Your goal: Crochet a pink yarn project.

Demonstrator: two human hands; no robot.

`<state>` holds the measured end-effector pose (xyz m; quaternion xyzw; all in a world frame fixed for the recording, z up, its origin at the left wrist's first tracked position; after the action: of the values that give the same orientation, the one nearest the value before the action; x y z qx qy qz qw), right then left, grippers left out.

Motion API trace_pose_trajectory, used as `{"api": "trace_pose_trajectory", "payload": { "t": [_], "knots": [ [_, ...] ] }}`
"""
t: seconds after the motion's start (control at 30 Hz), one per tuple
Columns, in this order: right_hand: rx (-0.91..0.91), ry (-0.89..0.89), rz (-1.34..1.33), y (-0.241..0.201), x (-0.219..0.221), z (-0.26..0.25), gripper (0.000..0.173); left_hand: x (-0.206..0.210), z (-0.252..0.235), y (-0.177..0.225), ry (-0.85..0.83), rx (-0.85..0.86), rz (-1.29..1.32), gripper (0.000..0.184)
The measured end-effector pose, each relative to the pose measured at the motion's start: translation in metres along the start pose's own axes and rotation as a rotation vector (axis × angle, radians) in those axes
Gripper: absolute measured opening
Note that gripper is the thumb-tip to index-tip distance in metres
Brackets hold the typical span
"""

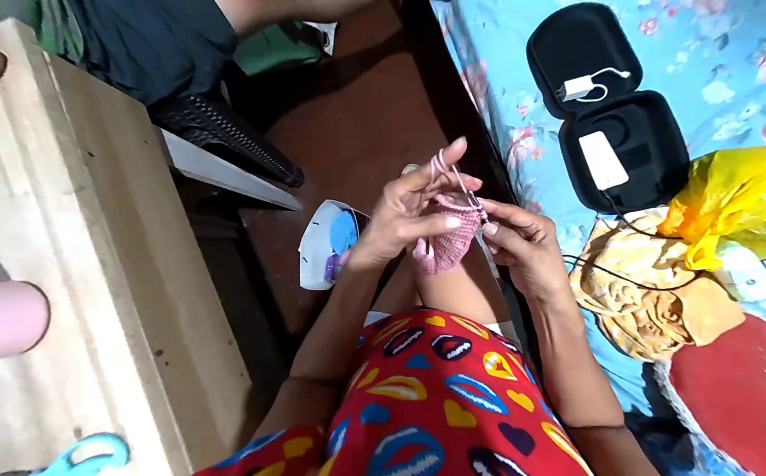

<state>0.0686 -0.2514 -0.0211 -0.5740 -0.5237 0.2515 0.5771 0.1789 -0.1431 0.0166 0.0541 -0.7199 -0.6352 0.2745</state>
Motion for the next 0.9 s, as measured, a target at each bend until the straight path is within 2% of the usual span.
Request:
{"api": "trace_pose_trajectory", "payload": {
  "t": [0.03,0.1,0.2,0.3,0.33,0.4,0.47,0.53,0.57,0.6,0.67,0.77,0.83,0.9],
  "knots": [
    [-0.027,0.018,0.087,-0.003,-0.003,0.000,0.033,0.006,-0.003,-0.002,0.048,-0.004,-0.027,0.073],
    [-0.093,0.057,0.250,-0.013,-0.006,0.003,0.034,0.012,-0.006,-0.004,0.173,-0.002,-0.074,0.082],
    [-0.256,0.051,0.530,-0.029,-0.003,0.007,0.032,0.015,-0.003,0.000,0.329,0.008,-0.210,0.082],
    [-0.444,0.030,0.848,-0.042,0.004,0.011,0.029,0.022,0.012,0.001,0.443,-0.051,-0.413,0.082],
    [-0.476,0.027,0.907,-0.045,0.007,0.011,0.028,0.025,0.015,0.003,0.479,-0.018,-0.494,0.080],
    [-0.423,0.026,0.873,-0.046,0.010,0.008,0.027,0.034,0.020,0.006,0.531,0.145,-0.651,0.068],
    [-0.206,0.053,0.534,-0.034,0.005,0.003,0.027,0.041,0.025,0.007,0.546,0.316,-0.699,0.058],
    [-0.026,0.130,0.095,-0.016,0.002,0.002,0.031,0.039,0.027,0.007,0.529,0.324,-0.590,0.060],
    [-0.004,0.151,0.004,-0.012,0.001,0.003,0.033,0.036,0.027,0.008,0.531,0.284,-0.511,0.064],
    [-0.034,0.164,0.032,-0.013,0.000,0.005,0.032,0.032,0.027,0.008,0.529,0.232,-0.421,0.068],
    [-0.200,0.180,0.264,-0.027,-0.001,0.009,0.025,0.026,0.025,0.008,0.495,0.117,-0.274,0.076],
    [-0.453,0.161,0.589,-0.045,0.002,0.016,0.011,0.025,0.020,0.013,0.437,0.022,-0.184,0.078],
    [-0.513,0.140,0.662,-0.049,0.003,0.017,0.010,0.023,0.018,0.017,0.419,0.020,-0.180,0.077],
    [-0.481,0.114,0.602,-0.047,0.002,0.014,0.010,0.022,0.018,0.018,0.415,-0.008,-0.169,0.080]
  ]
}}
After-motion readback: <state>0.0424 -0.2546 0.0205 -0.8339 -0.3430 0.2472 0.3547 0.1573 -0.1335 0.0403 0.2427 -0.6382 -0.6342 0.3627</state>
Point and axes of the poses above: each hand's wrist, its own z-axis away from the middle knuckle, its own x-axis out of the palm, y = z × x, the point moved 9 cm from there along -z, towards the middle knuckle, and after that the axes turned 14 degrees about -x, right-handed, at the moved point
